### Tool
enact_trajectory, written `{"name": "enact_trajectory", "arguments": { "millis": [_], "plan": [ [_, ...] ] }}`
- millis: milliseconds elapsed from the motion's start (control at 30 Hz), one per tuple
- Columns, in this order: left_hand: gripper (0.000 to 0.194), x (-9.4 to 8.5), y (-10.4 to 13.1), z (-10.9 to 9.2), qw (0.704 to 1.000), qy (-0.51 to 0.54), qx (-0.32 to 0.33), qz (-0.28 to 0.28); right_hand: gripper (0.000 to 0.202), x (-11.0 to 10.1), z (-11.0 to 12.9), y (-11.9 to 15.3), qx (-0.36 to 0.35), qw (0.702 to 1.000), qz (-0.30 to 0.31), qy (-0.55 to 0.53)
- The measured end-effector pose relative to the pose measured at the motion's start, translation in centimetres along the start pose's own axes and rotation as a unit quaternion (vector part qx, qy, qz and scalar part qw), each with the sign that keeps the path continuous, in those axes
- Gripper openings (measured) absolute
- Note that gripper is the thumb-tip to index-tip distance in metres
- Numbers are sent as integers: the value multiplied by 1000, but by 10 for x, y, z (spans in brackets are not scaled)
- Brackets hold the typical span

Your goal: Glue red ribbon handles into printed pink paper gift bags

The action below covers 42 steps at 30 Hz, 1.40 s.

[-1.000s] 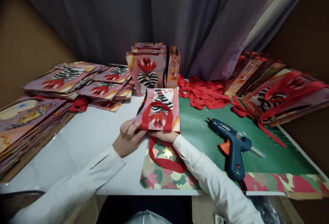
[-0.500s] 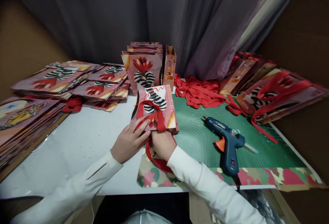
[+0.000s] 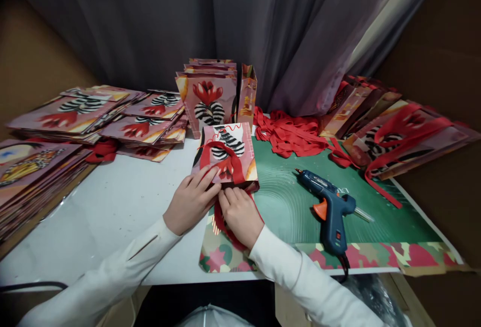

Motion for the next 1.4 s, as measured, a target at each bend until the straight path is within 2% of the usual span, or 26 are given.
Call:
{"name": "enact_trajectory", "arguments": {
  "millis": [167,367,500,633,700,800,933,1033,1100,1233,1400],
  "plan": [
    [19,1,1,1,1000,5,-5,-2,36,3,-6,12,21,998,-43,-49],
    [23,0,1,3,1000,22,-12,-11,25,-2,-4,18,3,995,-37,-89],
    [30,2,4,2,996,70,-48,-31,25,-6,-4,22,-16,993,-23,-114],
    [31,3,7,0,992,77,-92,-47,32,-13,-19,20,-2,984,-26,-176],
    [32,3,8,-2,991,76,-97,-52,30,-16,-29,17,23,987,-21,-159],
    [32,2,9,-2,990,80,-94,-65,22,-22,-38,14,24,997,-38,-70],
    [30,1,8,-1,989,93,-92,-73,22,-34,-42,17,21,988,-150,30],
    [23,2,7,1,986,107,-101,-74,19,-35,-47,15,33,979,-190,58],
    [19,2,8,3,984,111,-115,-81,18,-30,-52,9,24,983,-173,58],
    [10,-1,10,7,981,98,-135,-102,25,-19,-62,0,21,992,-100,74],
    [9,-3,11,6,985,69,-105,-120,26,-15,-69,-3,19,993,-83,85]
  ]
}}
Point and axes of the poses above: each hand's wrist, its own y-axis away from the middle knuckle, its own x-axis out of the palm, z = x × y, the point moved 6 cm from there along -y, towards the middle knuckle, and after that the axes turned 11 degrees about y, right-handed, at the moved point
